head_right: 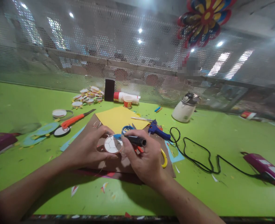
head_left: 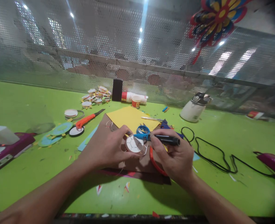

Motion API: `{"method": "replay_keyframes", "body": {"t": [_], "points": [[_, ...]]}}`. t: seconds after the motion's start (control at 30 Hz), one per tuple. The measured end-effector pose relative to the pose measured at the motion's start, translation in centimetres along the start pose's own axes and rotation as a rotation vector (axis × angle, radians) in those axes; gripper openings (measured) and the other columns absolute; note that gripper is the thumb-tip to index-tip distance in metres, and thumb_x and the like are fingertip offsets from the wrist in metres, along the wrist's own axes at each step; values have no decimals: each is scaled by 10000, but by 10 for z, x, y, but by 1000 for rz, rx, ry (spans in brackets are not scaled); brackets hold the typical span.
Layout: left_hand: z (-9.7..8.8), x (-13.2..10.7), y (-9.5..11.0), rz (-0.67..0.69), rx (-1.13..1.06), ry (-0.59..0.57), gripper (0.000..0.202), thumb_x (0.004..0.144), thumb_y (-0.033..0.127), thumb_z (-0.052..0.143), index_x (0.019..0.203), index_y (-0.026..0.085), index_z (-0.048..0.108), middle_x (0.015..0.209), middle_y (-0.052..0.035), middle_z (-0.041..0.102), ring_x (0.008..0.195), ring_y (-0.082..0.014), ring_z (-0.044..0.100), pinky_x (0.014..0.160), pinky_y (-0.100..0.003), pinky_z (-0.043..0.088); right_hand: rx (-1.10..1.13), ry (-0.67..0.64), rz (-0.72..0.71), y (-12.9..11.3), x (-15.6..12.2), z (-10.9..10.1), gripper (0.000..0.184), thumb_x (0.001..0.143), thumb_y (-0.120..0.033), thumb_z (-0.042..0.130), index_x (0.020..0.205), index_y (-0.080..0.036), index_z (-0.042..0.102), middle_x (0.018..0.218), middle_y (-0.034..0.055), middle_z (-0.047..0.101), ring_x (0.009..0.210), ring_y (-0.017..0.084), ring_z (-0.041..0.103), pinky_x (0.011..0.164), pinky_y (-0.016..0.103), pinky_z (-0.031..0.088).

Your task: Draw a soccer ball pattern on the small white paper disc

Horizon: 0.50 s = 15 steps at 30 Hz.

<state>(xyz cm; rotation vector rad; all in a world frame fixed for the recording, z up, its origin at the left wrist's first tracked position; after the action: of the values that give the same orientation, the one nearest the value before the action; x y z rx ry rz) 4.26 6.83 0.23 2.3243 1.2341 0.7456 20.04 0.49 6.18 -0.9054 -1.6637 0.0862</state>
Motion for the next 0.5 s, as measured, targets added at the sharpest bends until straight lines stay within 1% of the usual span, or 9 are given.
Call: {"method": "replay_keyframes", "body": {"t": [0.13,0.33,0.5], "points": [[1,0,-1,-21,-9,-11,504,696,566,732,1048,244,567,910,-35,699,813,-235,654,622,-301,467,1,0,8,0,-1,0,75,832,-159,662,902,-186,670,816,-10,724,728,90,680,709,173,547],[-1,-1,0,23,9,20,480,707,542,731,1059,258,571,908,-25,691,812,-226,643,624,-294,459,-3,3,1,0,-1,0,88,826,-148,667,906,-186,670,815,-15,724,731,82,679,719,157,541],[-2,-1,0,40,64,54,483,697,540,739,1060,268,575,886,-24,684,811,-227,625,642,-301,454,7,-13,14,2,-1,1,101,830,-147,670,916,-200,666,829,-26,720,744,75,675,734,151,533]]}}
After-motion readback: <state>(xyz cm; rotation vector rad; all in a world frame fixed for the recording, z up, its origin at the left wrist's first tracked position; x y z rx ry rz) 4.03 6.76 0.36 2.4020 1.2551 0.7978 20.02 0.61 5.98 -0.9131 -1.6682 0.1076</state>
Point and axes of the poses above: each hand's wrist, its own x-axis towards the middle knuckle, its own z-axis out of the palm, y = z × x, the point moved 9 cm from there along x, towards the middle knuckle
